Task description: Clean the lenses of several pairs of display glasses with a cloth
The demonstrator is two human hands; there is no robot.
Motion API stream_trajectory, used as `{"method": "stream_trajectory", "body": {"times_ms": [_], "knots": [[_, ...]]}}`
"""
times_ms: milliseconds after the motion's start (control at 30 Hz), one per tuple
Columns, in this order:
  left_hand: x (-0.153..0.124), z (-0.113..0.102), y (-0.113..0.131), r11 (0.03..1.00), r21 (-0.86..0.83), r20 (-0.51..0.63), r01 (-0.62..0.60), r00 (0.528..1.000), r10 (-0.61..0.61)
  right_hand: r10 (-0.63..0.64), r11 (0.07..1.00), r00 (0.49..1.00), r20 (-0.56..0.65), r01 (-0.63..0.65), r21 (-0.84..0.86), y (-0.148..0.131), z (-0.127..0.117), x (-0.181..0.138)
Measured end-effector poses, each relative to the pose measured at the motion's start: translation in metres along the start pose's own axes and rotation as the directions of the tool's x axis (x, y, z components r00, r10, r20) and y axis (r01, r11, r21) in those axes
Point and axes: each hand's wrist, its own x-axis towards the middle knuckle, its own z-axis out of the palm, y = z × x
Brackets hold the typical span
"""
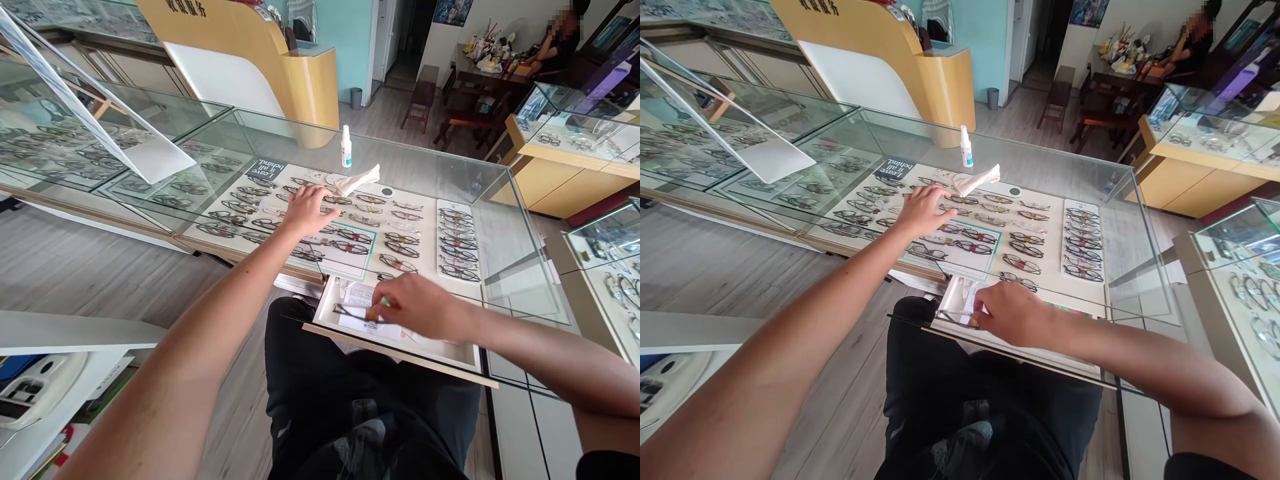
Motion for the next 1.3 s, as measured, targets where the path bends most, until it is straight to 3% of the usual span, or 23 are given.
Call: {"method": "stream_trajectory", "body": {"times_ms": [133,233,433,600,833,1033,1300], "knots": [[0.0,0.0,-0.001,1.0,-0.012,0.004,-0.005,1.0,0.005,0.115,0.993,0.99,0.078,-0.114,-0.013,0.001,0.056,0.038],[0.0,0.001,-0.001,1.0,-0.02,0.002,-0.006,1.0,0.006,0.17,0.979,0.985,0.007,-0.168,-0.115,0.019,0.082,0.078],[-0.001,-0.001,0.0,0.999,-0.036,0.011,-0.006,1.0,0.006,0.217,0.949,0.973,-0.083,-0.23,-0.217,0.039,0.097,0.159],[-0.002,0.0,0.001,1.0,-0.02,0.001,-0.002,1.0,0.002,0.218,0.937,0.973,-0.081,-0.232,-0.261,0.045,0.103,0.202],[-0.003,0.003,-0.001,1.0,-0.027,-0.008,-0.01,1.0,0.01,0.18,0.94,0.981,-0.068,-0.192,-0.28,0.051,0.118,0.221],[-0.002,0.004,-0.002,1.0,-0.017,-0.011,-0.009,1.0,0.009,0.197,0.943,0.978,-0.06,-0.206,-0.262,0.046,0.116,0.229],[-0.002,0.001,-0.001,0.999,-0.039,-0.008,-0.011,1.0,0.011,0.178,0.964,0.982,-0.068,-0.187,-0.186,0.023,0.099,0.189]]}}
